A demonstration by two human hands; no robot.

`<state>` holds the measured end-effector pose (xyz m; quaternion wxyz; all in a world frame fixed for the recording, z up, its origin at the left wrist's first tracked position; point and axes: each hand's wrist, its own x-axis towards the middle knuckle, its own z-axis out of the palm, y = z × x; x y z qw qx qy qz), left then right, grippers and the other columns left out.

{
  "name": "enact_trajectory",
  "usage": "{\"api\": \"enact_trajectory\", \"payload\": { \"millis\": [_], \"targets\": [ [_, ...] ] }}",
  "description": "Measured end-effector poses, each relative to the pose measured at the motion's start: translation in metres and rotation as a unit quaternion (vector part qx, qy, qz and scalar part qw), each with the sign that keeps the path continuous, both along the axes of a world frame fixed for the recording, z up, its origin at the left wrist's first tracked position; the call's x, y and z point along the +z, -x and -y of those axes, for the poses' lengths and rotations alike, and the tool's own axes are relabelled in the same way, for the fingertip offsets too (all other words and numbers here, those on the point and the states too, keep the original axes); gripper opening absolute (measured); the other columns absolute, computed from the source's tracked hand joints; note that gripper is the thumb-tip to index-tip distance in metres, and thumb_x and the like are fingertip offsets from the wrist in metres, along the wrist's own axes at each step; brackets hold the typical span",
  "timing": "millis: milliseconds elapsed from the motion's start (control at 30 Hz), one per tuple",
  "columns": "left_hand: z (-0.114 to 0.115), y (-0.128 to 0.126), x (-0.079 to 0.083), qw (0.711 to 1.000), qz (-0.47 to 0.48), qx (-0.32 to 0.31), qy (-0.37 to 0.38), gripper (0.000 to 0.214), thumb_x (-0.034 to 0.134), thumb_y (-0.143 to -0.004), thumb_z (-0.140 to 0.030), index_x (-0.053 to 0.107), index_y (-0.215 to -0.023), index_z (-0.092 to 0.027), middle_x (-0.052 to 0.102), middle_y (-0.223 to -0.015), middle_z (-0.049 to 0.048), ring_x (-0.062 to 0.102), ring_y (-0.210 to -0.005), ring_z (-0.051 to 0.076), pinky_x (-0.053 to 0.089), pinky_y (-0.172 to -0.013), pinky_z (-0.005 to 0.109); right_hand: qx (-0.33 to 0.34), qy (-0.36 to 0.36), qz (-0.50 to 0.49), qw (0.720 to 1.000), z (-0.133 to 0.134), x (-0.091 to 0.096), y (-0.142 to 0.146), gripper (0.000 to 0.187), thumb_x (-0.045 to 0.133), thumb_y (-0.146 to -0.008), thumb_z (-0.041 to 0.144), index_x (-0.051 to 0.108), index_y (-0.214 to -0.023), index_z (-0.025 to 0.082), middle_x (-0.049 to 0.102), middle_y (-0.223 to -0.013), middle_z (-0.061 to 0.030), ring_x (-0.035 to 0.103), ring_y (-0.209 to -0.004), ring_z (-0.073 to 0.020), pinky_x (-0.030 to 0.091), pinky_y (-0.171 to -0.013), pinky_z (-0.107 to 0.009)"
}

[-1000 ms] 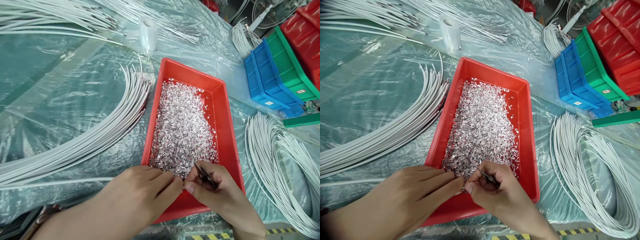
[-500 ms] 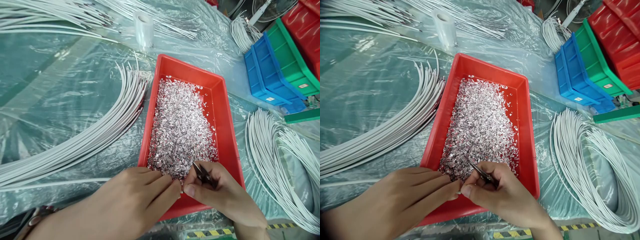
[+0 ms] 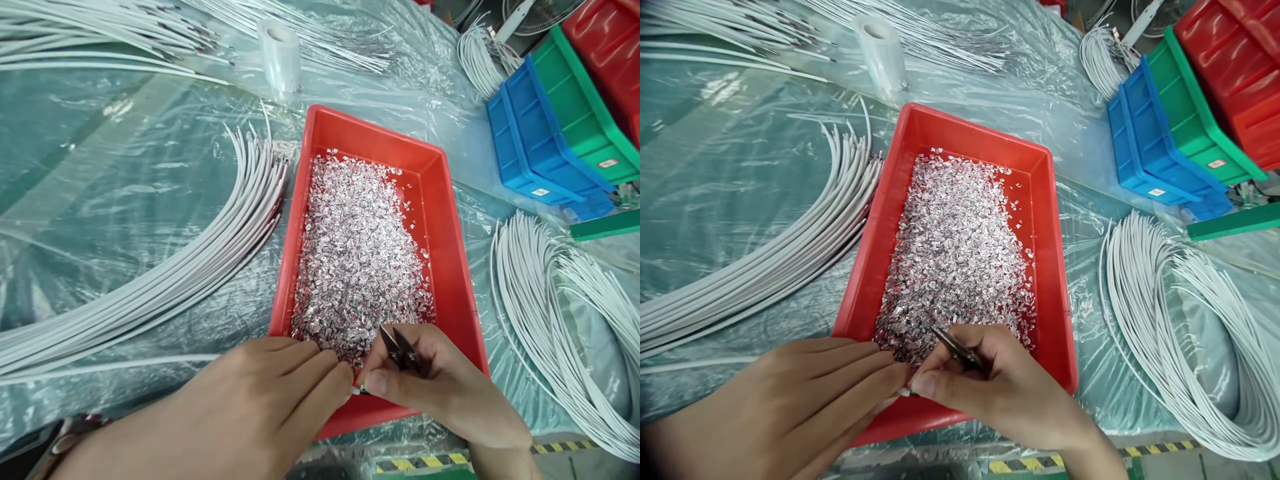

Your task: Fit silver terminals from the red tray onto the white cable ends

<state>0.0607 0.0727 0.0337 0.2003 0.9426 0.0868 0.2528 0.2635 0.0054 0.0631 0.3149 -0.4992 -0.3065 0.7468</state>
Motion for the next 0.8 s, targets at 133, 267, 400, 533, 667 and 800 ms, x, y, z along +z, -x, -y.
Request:
{"api": "enact_trajectory", "payload": {
  "millis": [133, 267, 400, 533, 667, 800],
  "targets": [
    [-0.0027, 0.0004, 0.0005, 1.000, -0.004, -0.016, 0.001, 0.031, 0.019, -0.099, -0.007, 0.049, -0.096, -0.014, 0.070, -0.074, 0.0056, 0.061, -0.053, 0.019, 0.037, -0.040, 0.033, 0.001, -0.002, 0.001, 1.000, 0.0012, -0.0001, 0.0008, 0.005, 0.069, -0.083, 0.013, 0.066, -0.083, 0.017, 0.045, -0.066, 0.0070, 0.031, -0.057, -0.0059, 0.023, -0.049, -0.020],
    [-0.0048, -0.0001, 0.0022, 1.000, -0.005, -0.018, 0.007, 0.031, 0.020, -0.101, -0.010, 0.048, -0.090, -0.016, 0.070, -0.075, 0.0054, 0.060, -0.052, 0.019, 0.035, -0.040, 0.033, 0.001, 0.004, -0.016, 1.000, 0.0002, 0.0011, 0.0013, 0.005, 0.068, -0.084, 0.016, 0.064, -0.082, 0.017, 0.041, -0.064, 0.0076, 0.030, -0.056, -0.0061, 0.025, -0.049, -0.019],
    [-0.0054, -0.0004, 0.0042, 1.000, -0.007, -0.021, 0.001, 0.032, 0.020, -0.102, -0.011, 0.047, -0.086, -0.017, 0.070, -0.074, 0.0046, 0.059, -0.053, 0.018, 0.035, -0.042, 0.033, 0.008, 0.010, -0.018, 1.000, -0.0019, 0.0031, 0.0023, 0.007, 0.070, -0.082, 0.018, 0.064, -0.080, 0.017, 0.041, -0.065, 0.0073, 0.030, -0.058, -0.0065, 0.028, -0.051, -0.018],
    [-0.0055, -0.0001, 0.0056, 1.000, -0.002, -0.017, 0.002, 0.033, 0.019, -0.102, -0.011, 0.048, -0.086, -0.017, 0.070, -0.074, 0.0033, 0.058, -0.053, 0.016, 0.036, -0.044, 0.033, 0.011, 0.010, -0.013, 1.000, -0.0021, 0.0044, 0.0033, 0.008, 0.071, -0.081, 0.015, 0.063, -0.080, 0.016, 0.043, -0.067, 0.0069, 0.032, -0.059, -0.0063, 0.028, -0.052, -0.018],
    [-0.0054, 0.0002, 0.0061, 1.000, -0.004, -0.015, -0.002, 0.036, 0.016, -0.103, -0.011, 0.050, -0.092, -0.015, 0.070, -0.074, 0.0024, 0.058, -0.054, 0.016, 0.038, -0.048, 0.033, 0.021, -0.001, 0.017, 1.000, -0.0015, 0.0056, 0.0037, 0.010, 0.071, -0.080, 0.014, 0.062, -0.079, 0.015, 0.046, -0.066, 0.0063, 0.036, -0.060, -0.0067, 0.028, -0.053, -0.019],
    [-0.0052, -0.0003, 0.0066, 1.000, -0.006, -0.015, 0.005, 0.037, 0.016, -0.104, -0.012, 0.051, -0.092, -0.016, 0.069, -0.072, 0.0006, 0.057, -0.055, 0.015, 0.039, -0.050, 0.033, 0.029, 0.010, 0.040, 0.999, -0.0003, 0.0063, 0.0040, 0.008, 0.070, -0.081, 0.016, 0.063, -0.079, 0.015, 0.046, -0.066, 0.0064, 0.036, -0.060, -0.0069, 0.028, -0.052, -0.020]
  ]
}}
